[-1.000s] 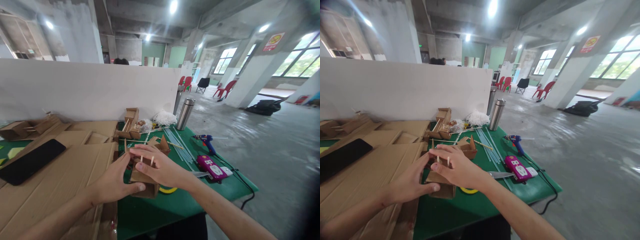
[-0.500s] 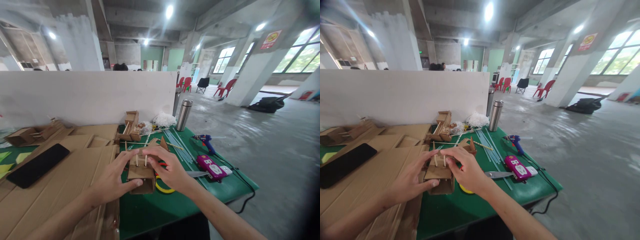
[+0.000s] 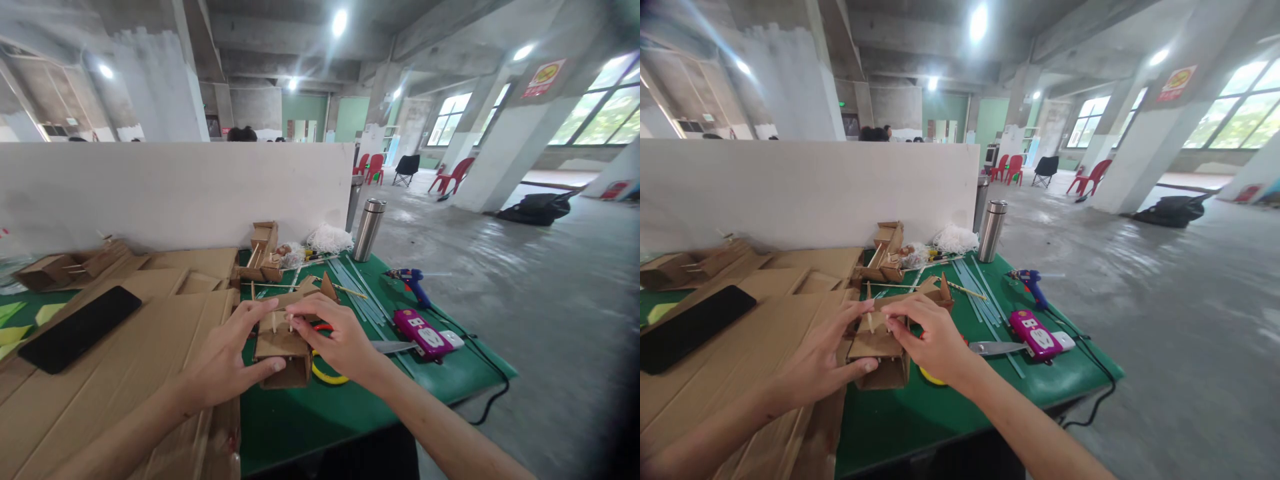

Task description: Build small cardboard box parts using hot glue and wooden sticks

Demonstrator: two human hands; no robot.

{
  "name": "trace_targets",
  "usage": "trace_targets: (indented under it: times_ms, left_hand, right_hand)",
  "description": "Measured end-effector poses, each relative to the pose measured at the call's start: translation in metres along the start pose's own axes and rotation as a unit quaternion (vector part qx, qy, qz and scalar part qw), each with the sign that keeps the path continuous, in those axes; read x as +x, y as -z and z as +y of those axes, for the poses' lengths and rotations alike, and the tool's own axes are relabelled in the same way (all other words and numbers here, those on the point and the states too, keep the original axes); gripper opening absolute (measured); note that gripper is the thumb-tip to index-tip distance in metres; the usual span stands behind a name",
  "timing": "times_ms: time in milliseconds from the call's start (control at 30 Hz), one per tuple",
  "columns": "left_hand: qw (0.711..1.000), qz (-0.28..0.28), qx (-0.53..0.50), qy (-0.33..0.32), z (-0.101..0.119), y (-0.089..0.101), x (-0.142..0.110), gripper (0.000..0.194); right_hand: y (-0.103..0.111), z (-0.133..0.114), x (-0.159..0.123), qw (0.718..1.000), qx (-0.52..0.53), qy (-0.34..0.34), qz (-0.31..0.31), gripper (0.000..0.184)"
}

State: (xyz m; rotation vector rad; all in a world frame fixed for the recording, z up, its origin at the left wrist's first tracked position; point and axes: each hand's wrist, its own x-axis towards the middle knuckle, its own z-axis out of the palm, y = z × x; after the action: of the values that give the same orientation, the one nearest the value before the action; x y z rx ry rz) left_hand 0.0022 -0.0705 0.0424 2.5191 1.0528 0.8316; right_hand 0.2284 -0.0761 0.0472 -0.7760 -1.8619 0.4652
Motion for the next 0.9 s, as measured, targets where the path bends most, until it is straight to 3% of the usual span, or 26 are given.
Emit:
trace_targets:
  times_ms: [633, 900]
  left_hand:
    - [0.999, -0.019, 0.038, -0.008, 0.0090, 0.0036, 0.0014, 0.062]
    - [0.998, -0.030, 0.051, -0.016, 0.0090, 0.0033, -0.0008, 0.064]
  right_hand:
    - [0.0041, -0.0024, 0.0017, 0.999, 0.017, 0.015, -0.026, 0.006]
    - [0.0055, -0.0065, 0.0044, 0.998, 0.014, 0.059, -0.021, 0.008]
